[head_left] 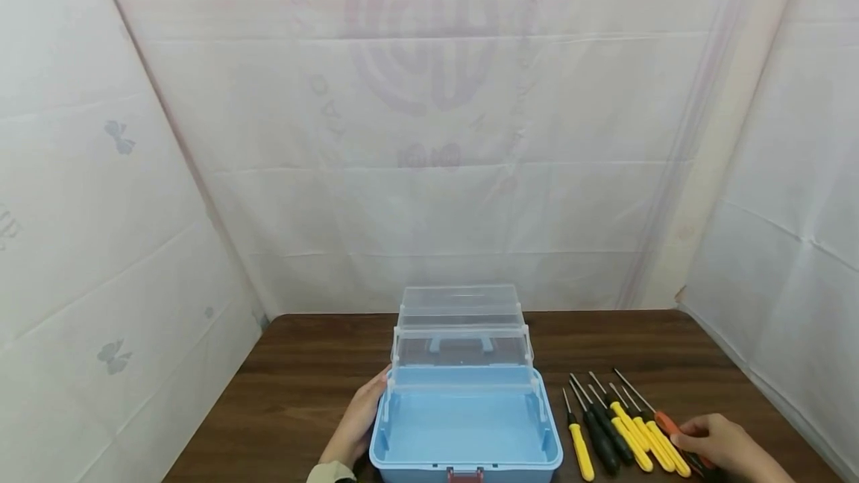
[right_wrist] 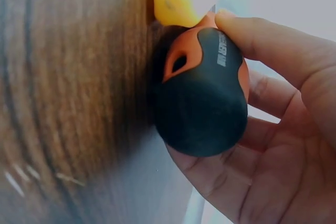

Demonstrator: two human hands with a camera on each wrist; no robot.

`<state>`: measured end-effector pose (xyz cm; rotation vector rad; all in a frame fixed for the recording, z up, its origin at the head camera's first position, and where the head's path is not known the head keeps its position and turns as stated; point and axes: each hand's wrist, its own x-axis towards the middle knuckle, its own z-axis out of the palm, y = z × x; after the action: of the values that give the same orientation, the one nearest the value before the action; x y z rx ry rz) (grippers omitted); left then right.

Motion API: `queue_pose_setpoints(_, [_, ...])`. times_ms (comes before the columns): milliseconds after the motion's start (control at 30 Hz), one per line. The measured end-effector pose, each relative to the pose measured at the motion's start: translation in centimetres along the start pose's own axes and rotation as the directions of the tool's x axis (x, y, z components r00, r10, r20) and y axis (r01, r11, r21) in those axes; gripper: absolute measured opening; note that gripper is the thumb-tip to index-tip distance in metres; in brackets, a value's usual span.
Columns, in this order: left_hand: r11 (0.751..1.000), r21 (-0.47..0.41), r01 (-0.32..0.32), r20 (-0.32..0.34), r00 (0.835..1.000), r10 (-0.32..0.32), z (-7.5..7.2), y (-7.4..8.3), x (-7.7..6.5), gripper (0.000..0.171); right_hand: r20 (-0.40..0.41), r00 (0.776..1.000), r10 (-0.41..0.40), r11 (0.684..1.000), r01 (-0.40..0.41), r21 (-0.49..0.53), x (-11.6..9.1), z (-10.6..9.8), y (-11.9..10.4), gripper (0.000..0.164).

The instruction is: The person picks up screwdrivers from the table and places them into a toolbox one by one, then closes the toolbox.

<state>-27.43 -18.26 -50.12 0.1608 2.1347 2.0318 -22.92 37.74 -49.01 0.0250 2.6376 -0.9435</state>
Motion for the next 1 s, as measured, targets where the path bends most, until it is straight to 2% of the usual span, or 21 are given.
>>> queue_pose_setpoints(133, [1.0,-0.007,-0.002,0.007,1.0,0.002,0.07,-0.2,-0.3,0.059,-0.018,0.998,0.063,0.998,-0.063,-0.001,0.14,0.3,0.17,0.053])
queue_pose_setpoints(267, [1.0,0.006,-0.009,0.004,1.0,0.009,0.09,-0.29,-0.26,0.06,-0.03,0.996,0.085,0.996,-0.085,-0.008,0.26,0.36,0.4,0.051])
queue_pose_setpoints(667, [0.999,-0.02,-0.034,0.011,0.999,0.034,-0.08,-0.32,0.06,0.063,-0.048,0.994,0.101,0.995,-0.101,-0.003,0.47,0.33,0.32,0.055])
queue_pose_setpoints(833, [1.0,-0.008,-0.009,0.009,1.0,0.009,-0.06,-0.27,0.06,0.061,-0.032,0.994,0.102,0.994,-0.1,0.043,0.27,0.37,0.46,0.054])
queue_pose_setpoints(1000, [1.0,-0.003,0.012,0.005,1.0,-0.012,-0.15,-0.41,0.14,0.058,-0.025,0.994,0.106,0.993,-0.104,0.063,0.27,0.39,0.63,0.061])
